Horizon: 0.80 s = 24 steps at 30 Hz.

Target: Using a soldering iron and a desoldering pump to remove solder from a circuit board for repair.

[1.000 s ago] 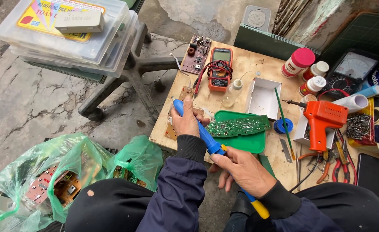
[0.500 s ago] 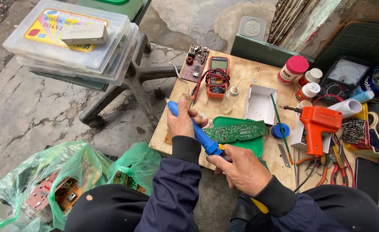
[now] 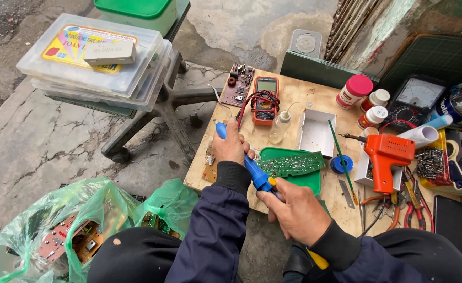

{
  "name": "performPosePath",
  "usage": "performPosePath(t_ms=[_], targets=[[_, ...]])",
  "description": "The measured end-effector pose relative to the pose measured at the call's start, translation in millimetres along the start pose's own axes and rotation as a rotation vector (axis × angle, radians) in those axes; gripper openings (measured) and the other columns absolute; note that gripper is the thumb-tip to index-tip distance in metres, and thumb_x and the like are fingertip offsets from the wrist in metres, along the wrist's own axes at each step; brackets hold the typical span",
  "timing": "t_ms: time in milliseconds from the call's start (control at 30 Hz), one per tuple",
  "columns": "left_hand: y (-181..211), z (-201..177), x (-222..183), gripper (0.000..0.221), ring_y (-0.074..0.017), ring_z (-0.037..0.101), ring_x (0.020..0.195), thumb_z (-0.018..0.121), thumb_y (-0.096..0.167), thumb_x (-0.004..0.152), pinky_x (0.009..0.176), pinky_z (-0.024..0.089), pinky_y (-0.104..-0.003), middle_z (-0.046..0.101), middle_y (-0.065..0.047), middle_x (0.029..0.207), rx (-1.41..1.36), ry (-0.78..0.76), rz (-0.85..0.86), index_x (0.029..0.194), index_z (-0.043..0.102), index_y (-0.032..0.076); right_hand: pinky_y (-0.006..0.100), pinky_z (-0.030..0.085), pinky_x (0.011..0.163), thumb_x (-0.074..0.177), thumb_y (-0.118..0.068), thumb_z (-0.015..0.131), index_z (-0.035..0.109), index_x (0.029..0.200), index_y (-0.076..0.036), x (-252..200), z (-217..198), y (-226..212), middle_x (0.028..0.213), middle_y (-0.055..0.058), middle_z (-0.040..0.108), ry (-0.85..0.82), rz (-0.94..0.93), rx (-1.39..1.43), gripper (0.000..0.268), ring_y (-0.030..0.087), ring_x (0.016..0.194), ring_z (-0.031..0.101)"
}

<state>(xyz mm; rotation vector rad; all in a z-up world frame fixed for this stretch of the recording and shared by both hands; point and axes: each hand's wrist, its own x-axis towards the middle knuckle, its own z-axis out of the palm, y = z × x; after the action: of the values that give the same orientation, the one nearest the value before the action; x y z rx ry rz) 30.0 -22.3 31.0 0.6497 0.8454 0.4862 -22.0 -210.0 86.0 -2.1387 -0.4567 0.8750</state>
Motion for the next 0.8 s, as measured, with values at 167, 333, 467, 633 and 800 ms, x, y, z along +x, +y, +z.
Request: performPosePath(t_ms=[167, 333, 467, 633, 800], targets=[[4.3, 1.2, -6.1, 0.032, -0.0159, 0.043, 0.043, 0.067, 0.039, 0.11, 0.034, 0.038, -0.034, 0.047, -0.007, 0.068, 0.091, 0.037, -0.003, 0.109, 0.054, 0.01, 0.046, 0.041, 0.064, 0.11, -0.043, 0.07, 0.056, 0.092, -0.019, 16.6, 14.2, 46.9, 0.067, 0.0, 0.064, 0.125, -0.18, -0.285, 0.033, 0.022, 0.057, 0.057], [17.3, 4.1, -8.9, 0.036, -0.0142, 0.035, 0.04, 0.07, 0.042, 0.106, 0.032, 0.035, -0.033, 0.039, -0.005, 0.065, -0.003, -0.049, 0.055, 0.105, 0.049, 0.012, 0.037, 0.062, 0.054, 0.104, -0.041, 0.061, 0.073, 0.12, 0.002, 5.1, -18.2, -33.9, 0.103, 0.02, 0.081, -0.178, 0.236, 0.449, 0.047, 0.028, 0.062, 0.071], [22.7, 10.9, -16.3, 0.034, -0.0099, 0.032, 0.04, 0.072, 0.044, 0.104, 0.031, 0.03, -0.029, 0.035, 0.0, 0.064, -0.148, -0.167, 0.034, 0.106, 0.053, 0.015, 0.038, 0.054, 0.042, 0.107, -0.04, 0.057, 0.061, 0.124, 0.011, 13.9, -27.9, -24.0, 0.109, 0.043, 0.079, -0.369, 0.222, 0.949, 0.053, 0.032, 0.049, 0.066], [31.4, 18.1, -24.4, 0.04, -0.0099, 0.036, 0.038, 0.075, 0.045, 0.101, 0.028, 0.032, -0.028, 0.039, 0.0, 0.064, -0.174, -0.194, 0.032, 0.095, 0.051, 0.014, 0.031, 0.039, 0.03, 0.109, -0.035, 0.058, 0.064, 0.11, 0.019, 17.4, -32.4, -18.3, 0.091, 0.043, 0.075, -0.45, 0.185, 0.978, 0.054, 0.026, 0.035, 0.051], [29.2, 19.4, -30.4, 0.04, -0.0103, 0.036, 0.039, 0.075, 0.048, 0.099, 0.028, 0.031, -0.028, 0.042, -0.001, 0.064, -0.134, -0.138, -0.001, 0.103, 0.057, 0.013, 0.032, 0.035, 0.031, 0.103, -0.034, 0.066, 0.063, 0.092, 0.011, 14.3, -26.5, -17.0, 0.093, 0.047, 0.078, -0.354, 0.229, 0.927, 0.047, 0.026, 0.029, 0.047]])
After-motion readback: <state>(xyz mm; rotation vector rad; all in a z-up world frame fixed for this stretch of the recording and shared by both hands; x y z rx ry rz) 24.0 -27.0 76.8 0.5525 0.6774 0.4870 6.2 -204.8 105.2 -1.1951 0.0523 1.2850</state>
